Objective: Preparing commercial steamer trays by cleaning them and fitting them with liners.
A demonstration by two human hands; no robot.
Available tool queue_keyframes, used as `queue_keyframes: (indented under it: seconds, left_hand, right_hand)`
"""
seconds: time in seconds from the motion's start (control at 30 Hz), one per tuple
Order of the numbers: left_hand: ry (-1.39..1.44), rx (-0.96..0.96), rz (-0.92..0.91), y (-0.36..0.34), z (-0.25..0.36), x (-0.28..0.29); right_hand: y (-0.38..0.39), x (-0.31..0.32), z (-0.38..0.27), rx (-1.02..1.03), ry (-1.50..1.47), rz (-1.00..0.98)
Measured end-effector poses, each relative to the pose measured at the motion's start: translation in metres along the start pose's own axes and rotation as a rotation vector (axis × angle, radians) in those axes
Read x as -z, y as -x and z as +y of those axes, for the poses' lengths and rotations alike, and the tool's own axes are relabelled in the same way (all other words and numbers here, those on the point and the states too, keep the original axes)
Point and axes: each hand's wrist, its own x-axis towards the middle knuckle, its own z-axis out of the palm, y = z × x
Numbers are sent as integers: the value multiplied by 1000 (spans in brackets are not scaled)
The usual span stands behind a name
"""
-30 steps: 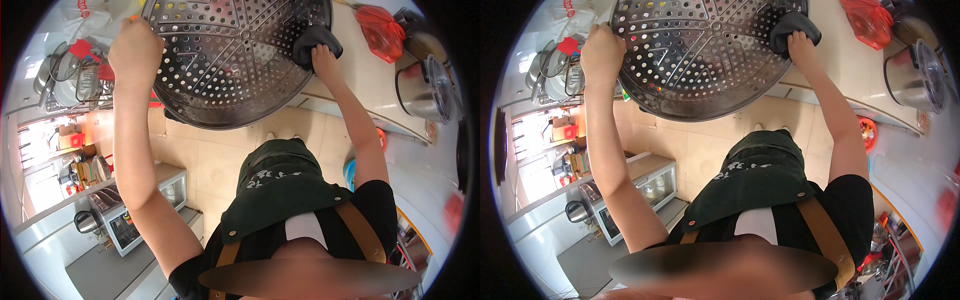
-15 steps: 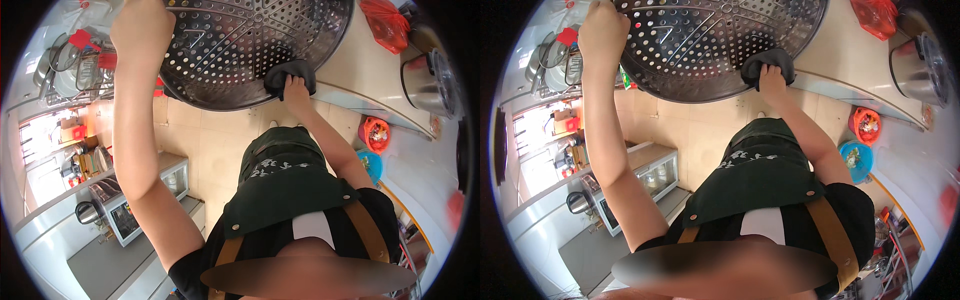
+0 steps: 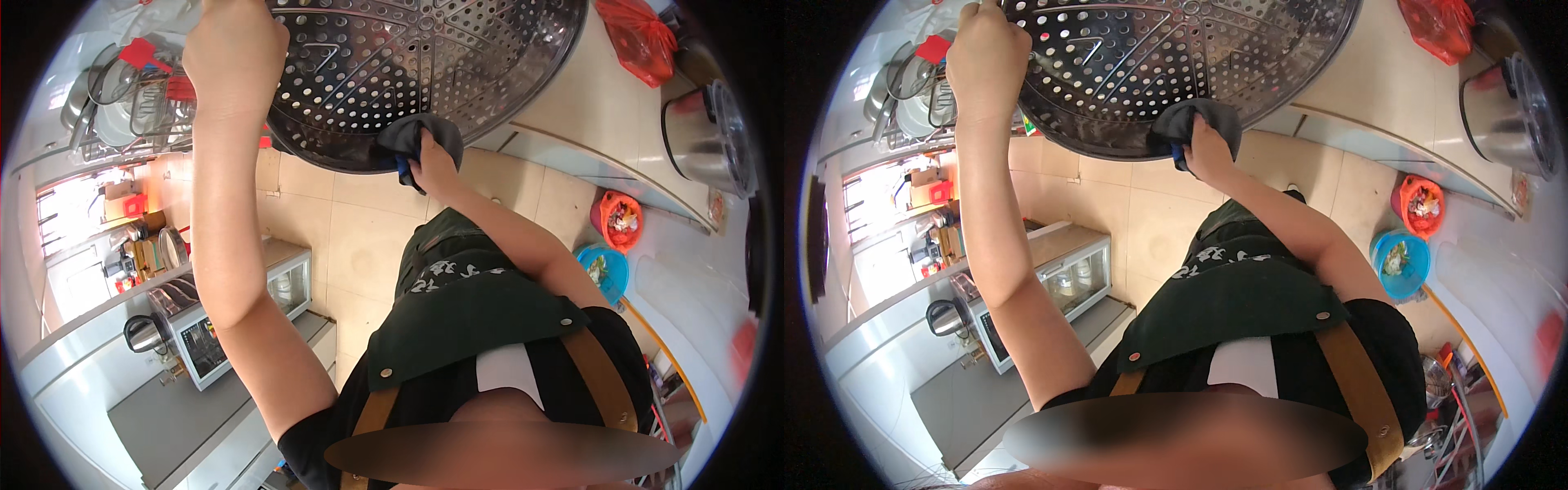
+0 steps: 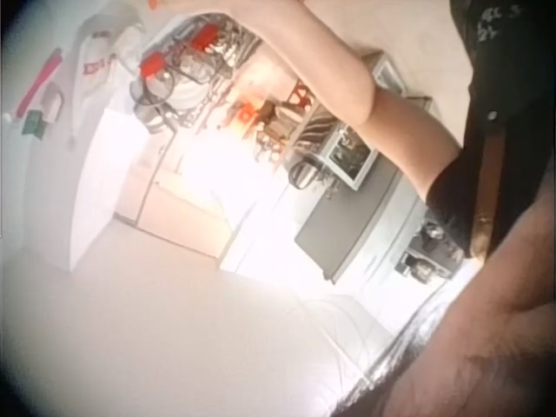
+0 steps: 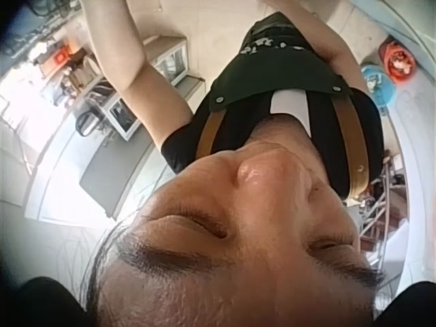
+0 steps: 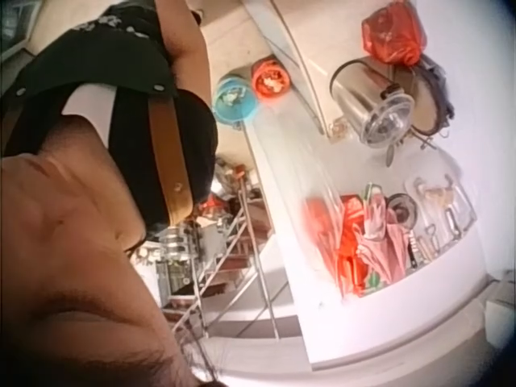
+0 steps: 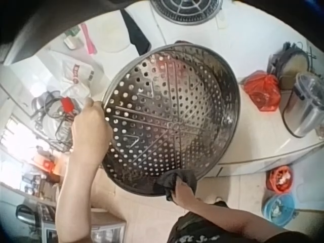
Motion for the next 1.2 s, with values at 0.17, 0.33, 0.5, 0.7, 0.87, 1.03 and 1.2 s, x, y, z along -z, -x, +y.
queue_keyframes:
  seconds: [0.17,0.33,0.5,0.7,0.87,1.03,1.2]
  left_hand:
    - [5,4,4,2,-2,0]
    - [26,-3,9,5,0,2]
    - [0,8,-19,1,4,3]
    - [8,16,14,11,1,6]
    - [20,11,31,12,8,10]
    - [27,-13,98,15,13,14]
    - [64,1,44,17,4,14]
  right_hand:
    - [-32,48,30,-98,-257,194]
    - [-67,129,69,93,511,436]
    - [-70,94,118,46,646,19]
    - [-47,48,85,41,467,-40]
    - [-34,13,68,68,199,-29]
    - [-26,10,61,194,-72,-104]
    - [-36,79,51,112,167,257]
